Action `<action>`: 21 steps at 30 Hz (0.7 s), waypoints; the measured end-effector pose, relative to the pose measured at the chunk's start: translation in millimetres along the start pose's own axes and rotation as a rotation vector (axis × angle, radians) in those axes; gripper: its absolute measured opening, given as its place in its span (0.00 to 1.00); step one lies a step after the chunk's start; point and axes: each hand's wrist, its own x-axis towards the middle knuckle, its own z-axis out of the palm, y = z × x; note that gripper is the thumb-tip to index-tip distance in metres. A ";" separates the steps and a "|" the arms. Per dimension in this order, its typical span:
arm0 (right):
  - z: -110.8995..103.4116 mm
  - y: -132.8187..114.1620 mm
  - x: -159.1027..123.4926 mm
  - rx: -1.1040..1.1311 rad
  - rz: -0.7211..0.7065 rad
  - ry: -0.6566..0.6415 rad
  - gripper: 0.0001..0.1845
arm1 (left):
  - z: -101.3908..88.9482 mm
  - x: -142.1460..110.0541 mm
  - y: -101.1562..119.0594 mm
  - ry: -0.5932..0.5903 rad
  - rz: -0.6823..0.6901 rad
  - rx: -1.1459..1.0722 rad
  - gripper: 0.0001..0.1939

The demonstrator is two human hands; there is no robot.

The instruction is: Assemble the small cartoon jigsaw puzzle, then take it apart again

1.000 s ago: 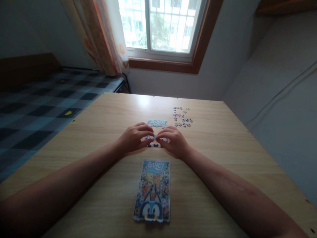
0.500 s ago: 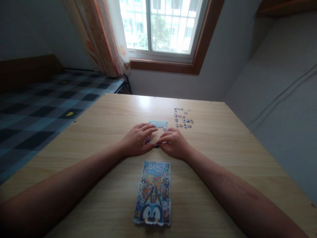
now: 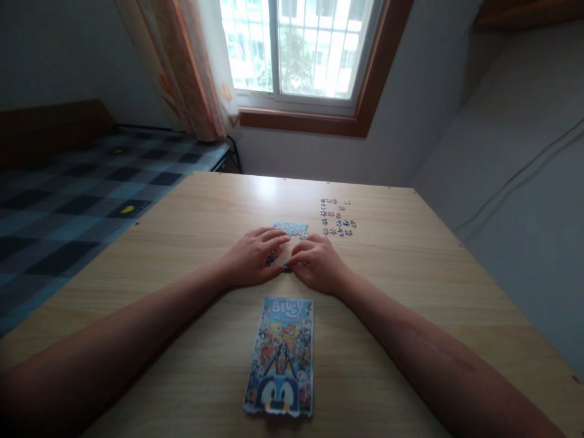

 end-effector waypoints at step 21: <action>-54.8 36.8 0.5 -0.098 0.342 0.746 0.11 | -5.3 1.5 -11.4 0.189 0.061 -0.128 0.10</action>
